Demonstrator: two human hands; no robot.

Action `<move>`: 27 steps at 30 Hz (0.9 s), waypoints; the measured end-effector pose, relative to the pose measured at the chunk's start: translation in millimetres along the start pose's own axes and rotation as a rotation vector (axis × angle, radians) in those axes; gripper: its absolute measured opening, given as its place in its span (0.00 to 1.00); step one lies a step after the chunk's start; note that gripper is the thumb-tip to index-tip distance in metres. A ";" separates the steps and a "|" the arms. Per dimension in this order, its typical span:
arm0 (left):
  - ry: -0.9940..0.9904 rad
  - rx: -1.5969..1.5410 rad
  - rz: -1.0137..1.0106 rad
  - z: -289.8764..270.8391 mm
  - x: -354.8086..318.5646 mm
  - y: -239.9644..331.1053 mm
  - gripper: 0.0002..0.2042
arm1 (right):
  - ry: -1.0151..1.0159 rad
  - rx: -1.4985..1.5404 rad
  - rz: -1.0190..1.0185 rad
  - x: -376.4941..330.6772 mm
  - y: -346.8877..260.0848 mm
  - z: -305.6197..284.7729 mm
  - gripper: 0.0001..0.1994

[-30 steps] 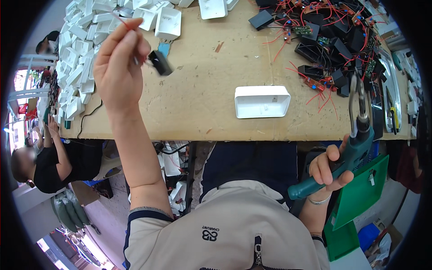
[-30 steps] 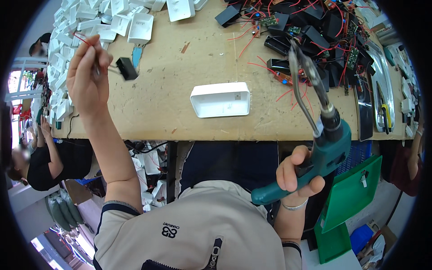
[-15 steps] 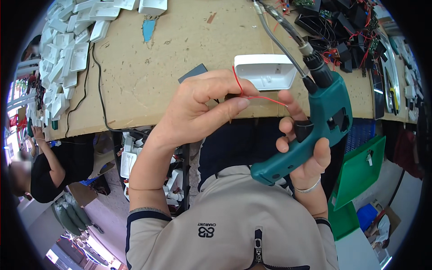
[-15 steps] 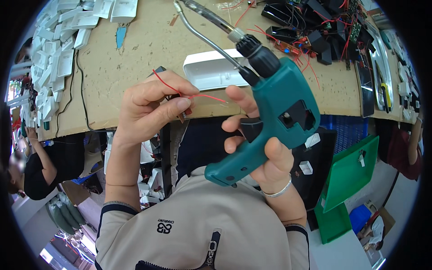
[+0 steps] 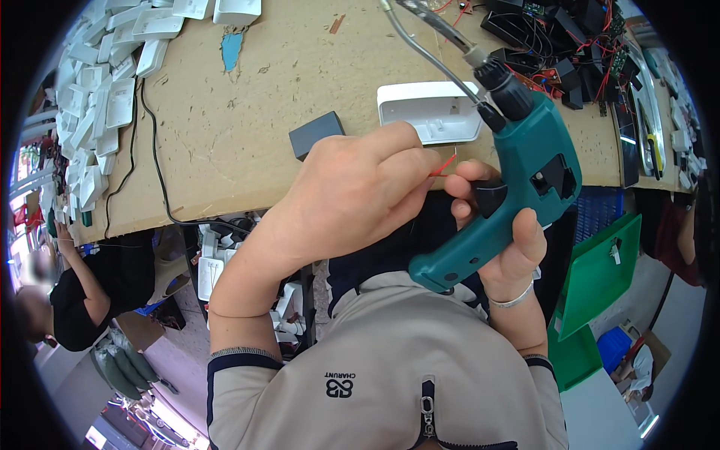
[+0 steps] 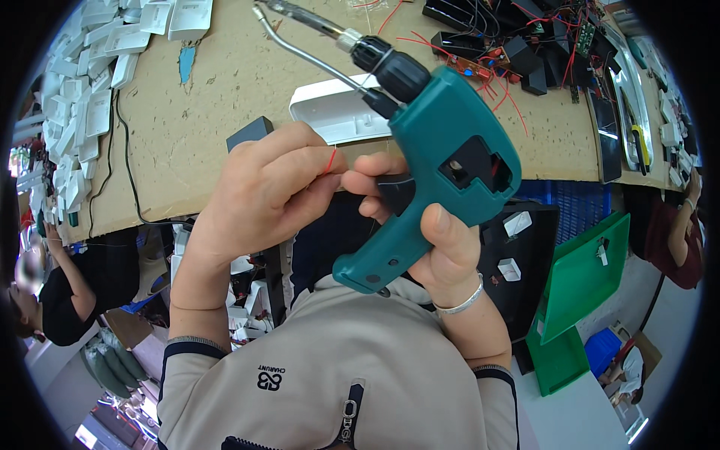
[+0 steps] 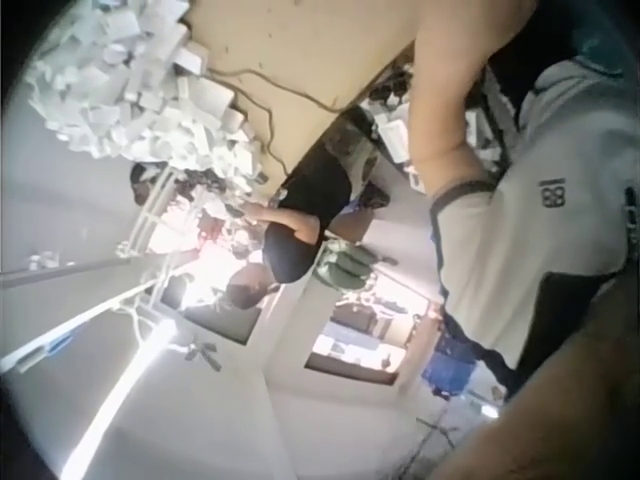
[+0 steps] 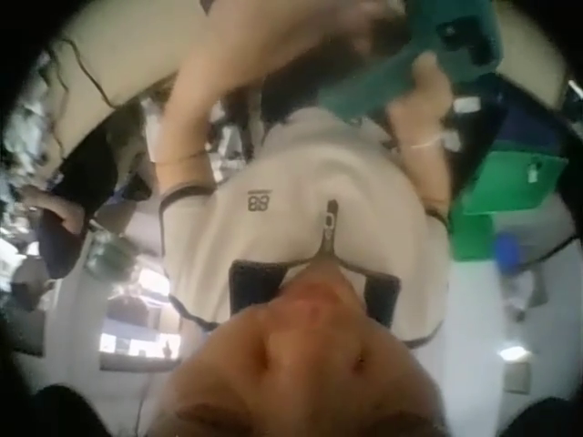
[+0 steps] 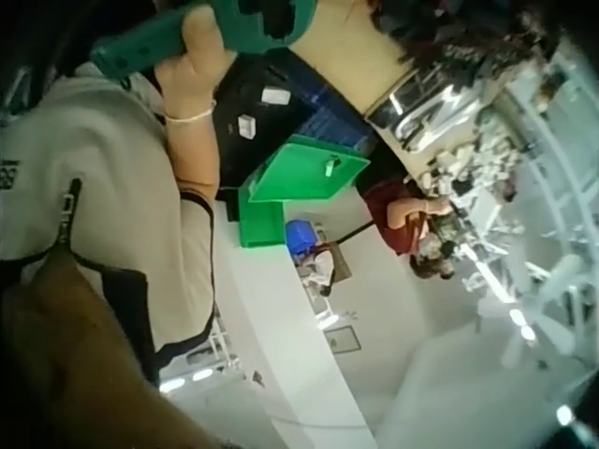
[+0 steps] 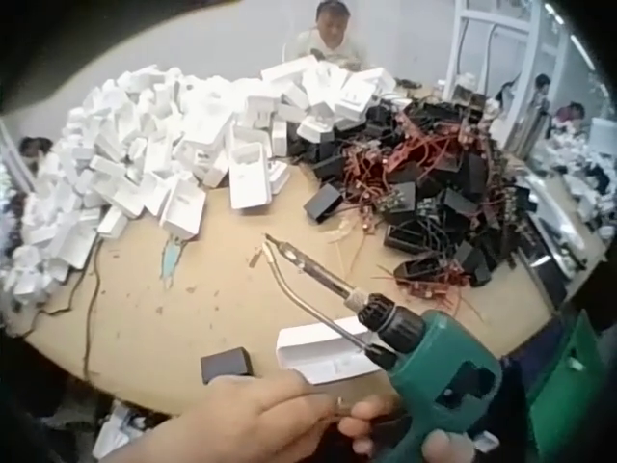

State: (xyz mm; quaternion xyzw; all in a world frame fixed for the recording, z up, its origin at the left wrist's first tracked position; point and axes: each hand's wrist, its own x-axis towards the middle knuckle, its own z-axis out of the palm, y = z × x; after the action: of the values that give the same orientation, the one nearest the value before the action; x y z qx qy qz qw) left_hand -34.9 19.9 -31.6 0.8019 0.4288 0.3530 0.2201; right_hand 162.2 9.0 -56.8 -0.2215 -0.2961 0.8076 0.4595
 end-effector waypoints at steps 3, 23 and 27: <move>0.059 0.068 0.005 -1.1 -1.0 -0.8 0.07 | -0.007 0.076 -0.090 -6.6 -2.5 -14.3 0.33; 0.486 0.173 -0.073 57.5 -5.5 -3.3 0.08 | 0.208 0.011 -0.168 18.7 2.1 -3.1 0.35; 0.546 0.218 -0.061 61.3 -4.4 -4.4 0.09 | 0.217 -0.024 -0.194 11.9 -3.9 -5.1 0.35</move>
State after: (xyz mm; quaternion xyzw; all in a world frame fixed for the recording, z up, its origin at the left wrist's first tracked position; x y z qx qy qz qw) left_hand 7.4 15.5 -76.2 0.6829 0.5315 0.5007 0.0198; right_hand 162.0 22.4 -58.9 -0.2831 -0.2741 0.7272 0.5620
